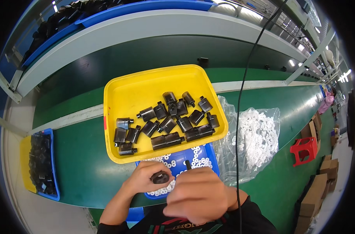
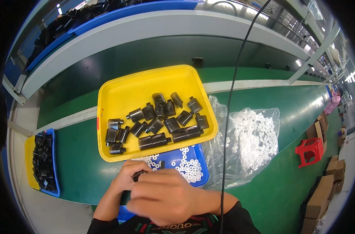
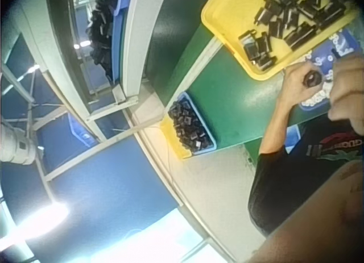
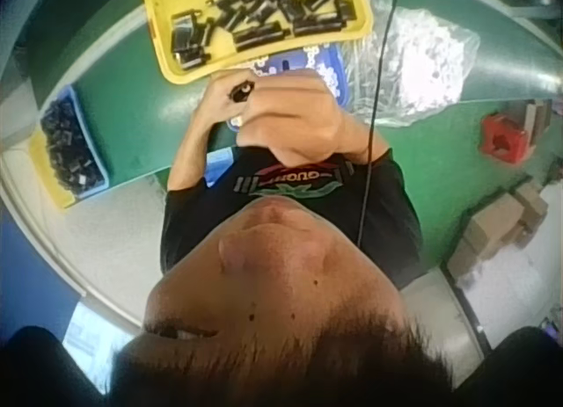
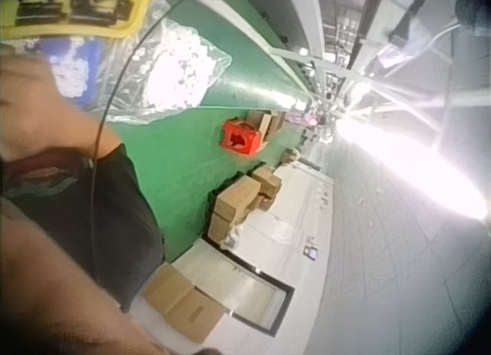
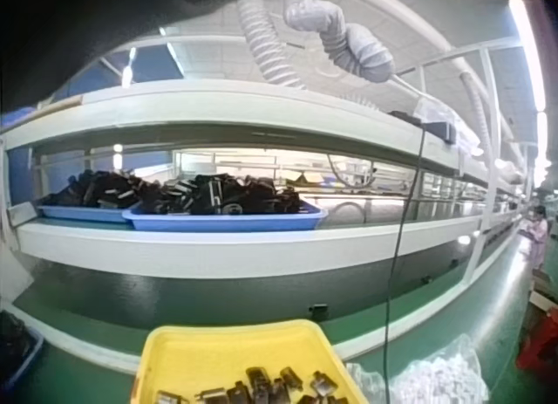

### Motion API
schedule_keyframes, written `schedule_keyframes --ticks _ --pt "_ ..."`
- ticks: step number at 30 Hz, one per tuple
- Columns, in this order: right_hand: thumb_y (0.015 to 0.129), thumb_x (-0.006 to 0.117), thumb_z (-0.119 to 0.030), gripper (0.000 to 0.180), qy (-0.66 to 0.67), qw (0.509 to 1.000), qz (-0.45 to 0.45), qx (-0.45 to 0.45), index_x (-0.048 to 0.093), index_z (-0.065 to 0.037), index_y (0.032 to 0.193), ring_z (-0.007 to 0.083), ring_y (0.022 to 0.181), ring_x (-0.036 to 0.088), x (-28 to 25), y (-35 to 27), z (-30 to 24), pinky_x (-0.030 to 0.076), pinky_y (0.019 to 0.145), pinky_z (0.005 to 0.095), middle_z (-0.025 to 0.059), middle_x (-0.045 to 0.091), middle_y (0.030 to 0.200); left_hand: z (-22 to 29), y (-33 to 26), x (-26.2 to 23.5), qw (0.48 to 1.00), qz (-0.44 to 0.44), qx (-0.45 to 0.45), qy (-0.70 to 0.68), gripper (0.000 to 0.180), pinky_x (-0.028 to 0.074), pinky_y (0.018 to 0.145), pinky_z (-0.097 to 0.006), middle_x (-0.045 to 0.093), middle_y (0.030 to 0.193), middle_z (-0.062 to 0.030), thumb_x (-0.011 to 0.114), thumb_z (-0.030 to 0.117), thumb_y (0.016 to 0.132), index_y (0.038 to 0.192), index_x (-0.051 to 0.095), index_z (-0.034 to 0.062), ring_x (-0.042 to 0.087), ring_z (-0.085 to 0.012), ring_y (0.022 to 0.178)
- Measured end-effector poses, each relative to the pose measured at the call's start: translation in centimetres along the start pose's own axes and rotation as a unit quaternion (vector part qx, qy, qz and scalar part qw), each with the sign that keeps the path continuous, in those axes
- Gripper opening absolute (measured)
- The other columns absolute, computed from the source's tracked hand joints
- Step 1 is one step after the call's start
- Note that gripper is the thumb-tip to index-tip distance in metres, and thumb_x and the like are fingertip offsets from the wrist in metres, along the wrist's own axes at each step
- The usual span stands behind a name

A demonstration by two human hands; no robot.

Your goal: The person repeatedly picks up black plastic components from a yellow tray and inserts small white washers into them using a thin black tool. The person handles the components one at a time, inserting the washers and placing the finished items back into the tray.

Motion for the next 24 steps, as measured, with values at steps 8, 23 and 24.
schedule_keyframes --ticks 8,23,24 --pt "0.071 0.067 -0.011 0.011 -0.01 0.972 0.143 -0.187 0.06 -0.003 0.071 0.0185 0.056 0.051 0.5 2.4 -1.0 0.041 0.045 0.0278 0.006 0.049 0.07 0.4 0.4 0.0 1.0 0.004 -0.023 -0.003 0.018 0.05 0.057 -0.031 0.066 0.073 -0.0069 0.081 0.007 0.072 0.081 0.065 0.006 0.066 -0.0246 0.064" --pt "0.046 0.056 -0.019 0.029 0.015 0.984 0.125 -0.13 0.058 0.0 0.068 0.0183 0.05 0.046 -0.2 0.7 -0.7 0.038 0.042 0.0267 0.0065 0.043 0.063 -0.4 0.0 0.7 1.0 0.019 -0.002 0.012 0.02 0.047 0.055 -0.031 0.065 0.072 -0.0065 0.081 0.004 0.068 0.08 0.065 0.0067 0.063 -0.0242 0.062" --pt "0.046 0.056 -0.018 0.029 0.026 0.984 0.118 -0.13 0.058 0.0 0.068 0.0183 0.049 0.046 0.2 -0.1 -0.3 0.038 0.042 0.0269 0.0065 0.043 0.063 -0.4 0.0 0.7 1.0 0.02 0.003 0.011 0.02 0.047 0.054 -0.031 0.065 0.071 -0.0066 0.081 0.004 0.068 0.08 0.065 0.0066 0.063 -0.0242 0.061"
Point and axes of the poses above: each hand's wrist, its own y-axis towards the middle knuckle, its own x-axis out of the palm, z = x × y, the point moved 3 cm from there along y, towards the middle knuckle
